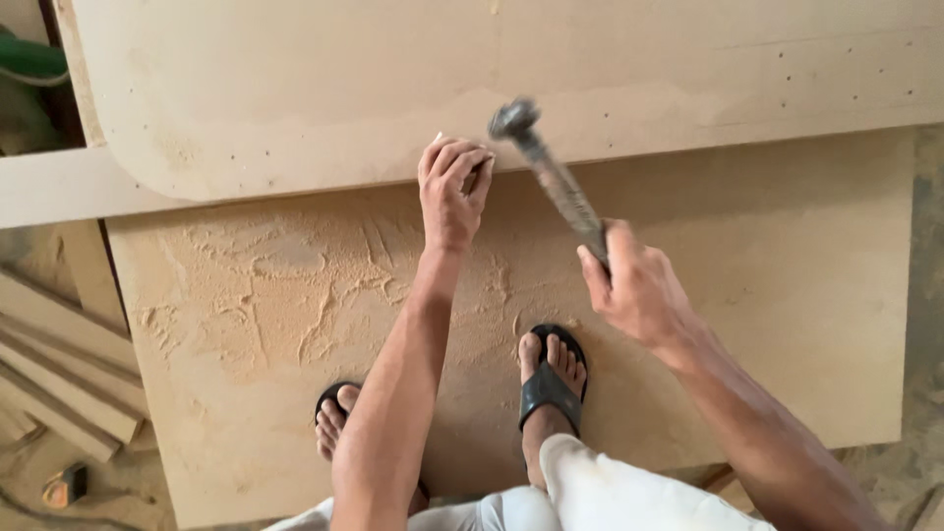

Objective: The person hammers nails into a wooden board to attach a smaller block, occasionally reaching into a container for more nails and checking the board's alignment by hand.

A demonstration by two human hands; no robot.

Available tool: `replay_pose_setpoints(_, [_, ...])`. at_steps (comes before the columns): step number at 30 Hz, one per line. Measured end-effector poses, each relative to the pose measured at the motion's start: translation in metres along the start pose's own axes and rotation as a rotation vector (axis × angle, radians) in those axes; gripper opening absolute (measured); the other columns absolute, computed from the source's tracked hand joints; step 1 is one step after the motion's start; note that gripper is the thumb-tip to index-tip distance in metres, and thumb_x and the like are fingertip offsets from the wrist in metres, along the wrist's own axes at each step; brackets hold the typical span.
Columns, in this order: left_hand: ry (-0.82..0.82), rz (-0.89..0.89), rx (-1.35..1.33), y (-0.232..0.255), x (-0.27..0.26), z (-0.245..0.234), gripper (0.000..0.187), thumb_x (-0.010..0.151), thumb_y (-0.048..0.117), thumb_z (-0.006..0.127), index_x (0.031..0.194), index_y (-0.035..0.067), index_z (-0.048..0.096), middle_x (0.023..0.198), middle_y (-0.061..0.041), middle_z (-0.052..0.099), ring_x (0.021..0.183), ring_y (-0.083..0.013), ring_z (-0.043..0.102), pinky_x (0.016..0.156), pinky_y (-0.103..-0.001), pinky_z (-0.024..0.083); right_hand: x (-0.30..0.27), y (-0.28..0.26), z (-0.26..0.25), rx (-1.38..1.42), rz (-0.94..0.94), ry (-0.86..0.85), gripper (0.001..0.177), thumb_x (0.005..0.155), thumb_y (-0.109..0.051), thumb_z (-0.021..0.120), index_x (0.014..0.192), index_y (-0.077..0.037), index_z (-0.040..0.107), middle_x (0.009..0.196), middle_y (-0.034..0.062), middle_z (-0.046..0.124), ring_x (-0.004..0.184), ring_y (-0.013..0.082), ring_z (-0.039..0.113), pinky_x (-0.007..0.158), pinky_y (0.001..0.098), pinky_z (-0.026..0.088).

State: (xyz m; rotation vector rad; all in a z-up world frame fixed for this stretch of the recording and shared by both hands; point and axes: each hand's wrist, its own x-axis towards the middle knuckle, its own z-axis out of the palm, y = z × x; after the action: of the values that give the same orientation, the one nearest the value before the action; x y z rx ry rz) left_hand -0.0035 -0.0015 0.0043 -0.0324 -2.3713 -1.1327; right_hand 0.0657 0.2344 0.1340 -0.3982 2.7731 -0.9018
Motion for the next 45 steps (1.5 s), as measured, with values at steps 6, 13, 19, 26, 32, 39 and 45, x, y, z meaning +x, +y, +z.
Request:
replay_pose_setpoints(6, [-0.013, -0.018, -0.016, 0.001, -0.011, -0.002, 0.011, 0.09, 0.008, 0.08, 0.1, 0.01, 0.076, 0.106, -0.002, 0.074, 0.113, -0.0232, 0.065, 0.12, -0.046, 0.041, -0.028, -0.005, 0.0, 0.27, -0.274, 0.294, 0.013, 0.106, -0.014, 0.052, 0.094, -0.007, 0.052, 0.066, 0.0094, 0.058, 0.052, 0.0193, 0.059, 0.046, 0.0385, 0.048])
replay_pose_setpoints(13, [-0.019, -0.021, -0.009, -0.005, -0.011, 0.001, 0.011, 0.09, 0.011, 0.081, 0.1, 0.011, 0.077, 0.108, -0.002, 0.074, 0.115, -0.0226, 0.064, 0.119, -0.045, 0.04, 0.002, 0.025, 0.032, -0.006, -0.067, -0.048, 0.022, 0.106, -0.015, 0.058, 0.112, 0.004, 0.049, 0.059, 0.0071, 0.057, 0.044, 0.0147, 0.056, 0.035, 0.0311, 0.043])
replay_pose_setpoints(19, [-0.083, -0.045, -0.017, -0.005, -0.011, -0.008, 0.016, 0.095, 0.008, 0.074, 0.11, 0.012, 0.076, 0.12, -0.002, 0.073, 0.124, -0.0233, 0.063, 0.123, -0.044, 0.042, -0.017, -0.011, -0.009, 0.252, -0.486, 0.417, 0.016, 0.115, -0.014, 0.051, 0.115, 0.002, 0.045, 0.078, 0.0068, 0.06, 0.056, 0.0138, 0.056, 0.043, 0.0276, 0.047])
replay_pose_setpoints(26, [-0.216, 0.087, 0.425, -0.004, -0.061, -0.032, 0.049, 0.097, -0.003, 0.055, 0.145, -0.001, 0.062, 0.156, -0.012, 0.049, 0.148, -0.0264, 0.04, 0.128, -0.046, 0.024, 0.003, 0.021, 0.038, 0.029, -0.147, 0.093, 0.021, 0.109, -0.017, 0.058, 0.106, 0.003, 0.052, 0.062, 0.004, 0.057, 0.047, 0.0141, 0.057, 0.038, 0.0285, 0.044])
replay_pose_setpoints(32, [-0.327, 0.089, 0.557, -0.007, -0.065, -0.029, 0.037, 0.092, -0.008, 0.057, 0.123, 0.005, 0.071, 0.166, -0.013, 0.033, 0.155, -0.0256, 0.026, 0.131, -0.047, 0.014, -0.014, -0.015, 0.0, 0.148, -0.304, 0.323, 0.02, 0.11, -0.015, 0.057, 0.109, 0.005, 0.052, 0.065, 0.0111, 0.059, 0.049, 0.0212, 0.06, 0.043, 0.0335, 0.045])
replay_pose_setpoints(39, [-0.481, 0.058, 0.56, -0.003, -0.063, -0.039, 0.015, 0.092, -0.003, 0.064, 0.082, 0.006, 0.07, 0.171, -0.011, 0.024, 0.158, -0.0285, 0.018, 0.131, -0.048, 0.016, -0.015, -0.002, 0.051, -0.169, -0.17, 0.152, 0.02, 0.103, -0.016, 0.065, 0.104, 0.001, 0.054, 0.065, 0.0158, 0.059, 0.054, 0.0326, 0.06, 0.047, 0.0399, 0.044])
replay_pose_setpoints(45, [-0.416, 0.094, 0.526, -0.009, -0.073, -0.038, 0.01, 0.096, 0.001, 0.067, 0.087, 0.005, 0.068, 0.174, -0.005, 0.019, 0.161, -0.0243, 0.014, 0.133, -0.047, 0.017, -0.017, -0.023, 0.023, 0.069, -0.195, 0.282, 0.02, 0.107, -0.014, 0.063, 0.108, 0.004, 0.053, 0.066, 0.0125, 0.056, 0.054, 0.0244, 0.06, 0.049, 0.0386, 0.045])
